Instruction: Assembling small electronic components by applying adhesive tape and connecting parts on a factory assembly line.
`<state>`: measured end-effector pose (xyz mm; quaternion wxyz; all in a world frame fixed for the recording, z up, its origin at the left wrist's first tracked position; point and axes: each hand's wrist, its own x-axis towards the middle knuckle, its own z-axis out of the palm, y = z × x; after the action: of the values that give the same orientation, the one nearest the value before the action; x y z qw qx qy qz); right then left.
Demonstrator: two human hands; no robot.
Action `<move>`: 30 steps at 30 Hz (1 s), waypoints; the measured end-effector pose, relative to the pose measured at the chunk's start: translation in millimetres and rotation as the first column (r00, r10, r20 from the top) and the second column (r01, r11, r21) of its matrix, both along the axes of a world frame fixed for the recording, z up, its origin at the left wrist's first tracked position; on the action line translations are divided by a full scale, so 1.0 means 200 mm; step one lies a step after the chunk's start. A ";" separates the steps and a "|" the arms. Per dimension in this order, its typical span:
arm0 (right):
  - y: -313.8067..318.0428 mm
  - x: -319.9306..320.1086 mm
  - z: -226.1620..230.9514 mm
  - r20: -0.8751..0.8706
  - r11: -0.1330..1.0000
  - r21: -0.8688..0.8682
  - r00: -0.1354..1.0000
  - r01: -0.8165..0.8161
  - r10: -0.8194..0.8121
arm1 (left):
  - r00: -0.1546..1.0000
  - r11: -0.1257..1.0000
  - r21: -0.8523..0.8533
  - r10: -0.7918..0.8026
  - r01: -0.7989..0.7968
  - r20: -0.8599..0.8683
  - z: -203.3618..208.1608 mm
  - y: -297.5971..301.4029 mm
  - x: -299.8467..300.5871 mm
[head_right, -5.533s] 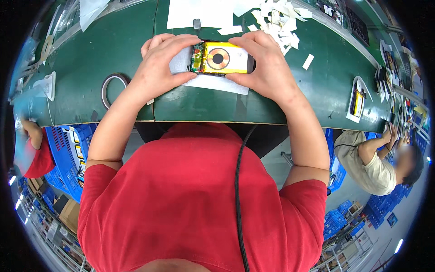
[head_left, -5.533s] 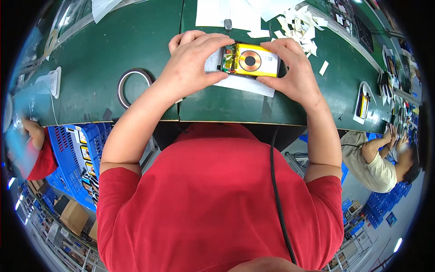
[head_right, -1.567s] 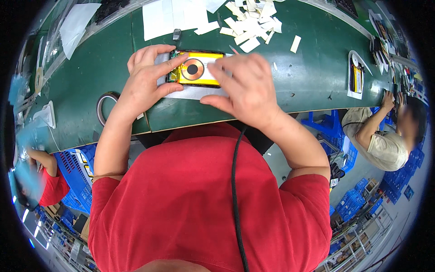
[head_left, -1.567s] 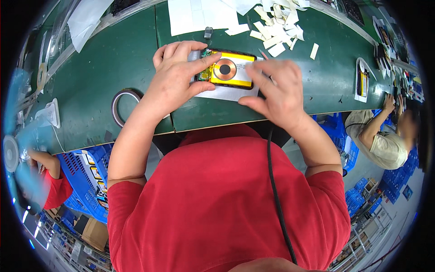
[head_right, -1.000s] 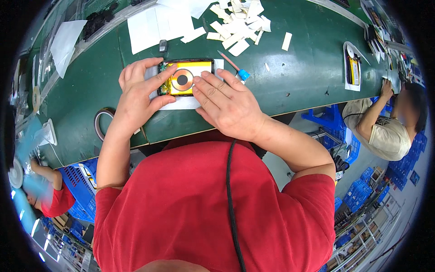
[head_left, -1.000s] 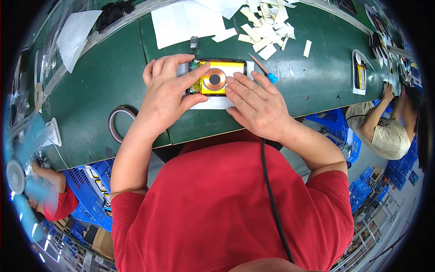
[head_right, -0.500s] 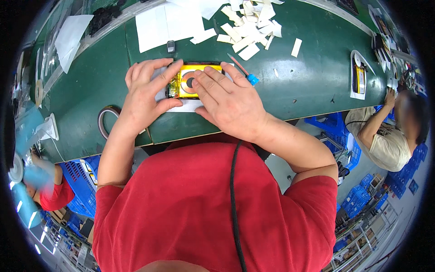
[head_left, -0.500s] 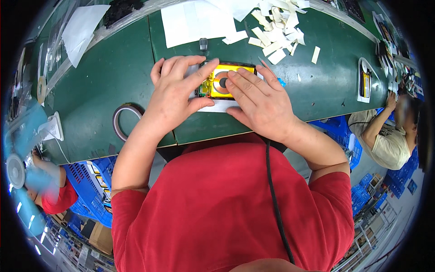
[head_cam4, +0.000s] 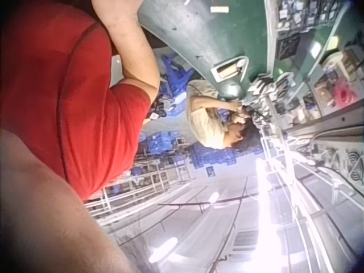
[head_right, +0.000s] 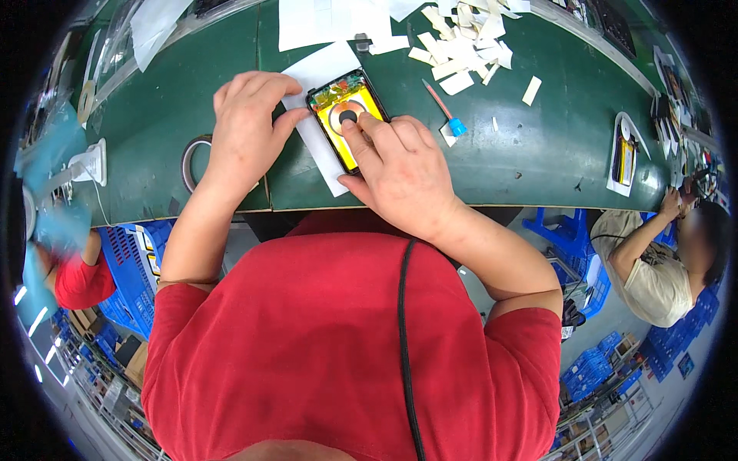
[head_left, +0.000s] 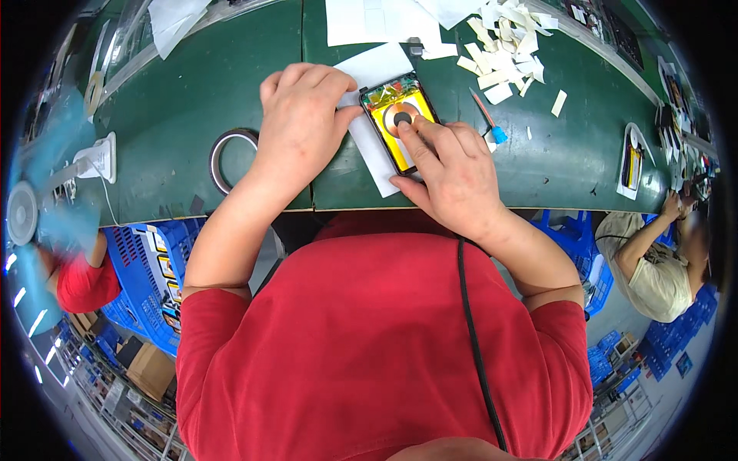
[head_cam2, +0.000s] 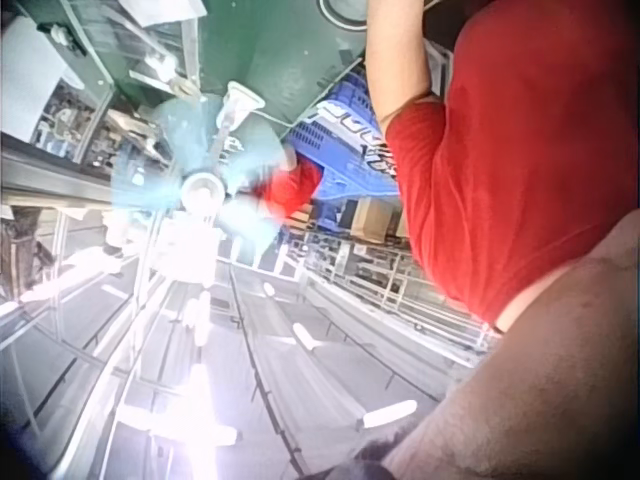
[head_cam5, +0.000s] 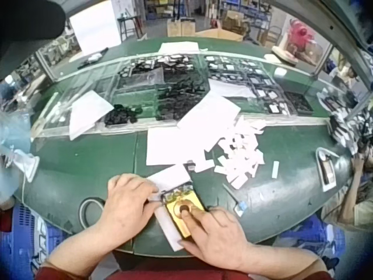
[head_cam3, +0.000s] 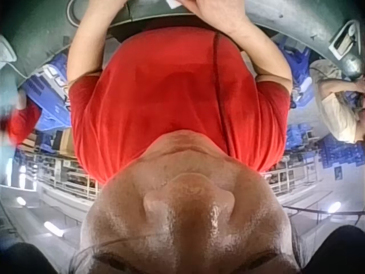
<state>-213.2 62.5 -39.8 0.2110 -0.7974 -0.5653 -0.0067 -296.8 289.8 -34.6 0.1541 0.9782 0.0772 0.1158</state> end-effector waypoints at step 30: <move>0.11 0.09 -0.05 0.113 0.999 0.039 0.993 -0.034 0.029 | 0.997 0.985 -0.170 -0.023 0.034 0.068 -0.05 -0.02 -0.01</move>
<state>-194.9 84.1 -50.8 0.1954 -0.7823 -0.5884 -0.0598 -298.6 285.4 -44.9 0.2415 0.9581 0.0677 0.1385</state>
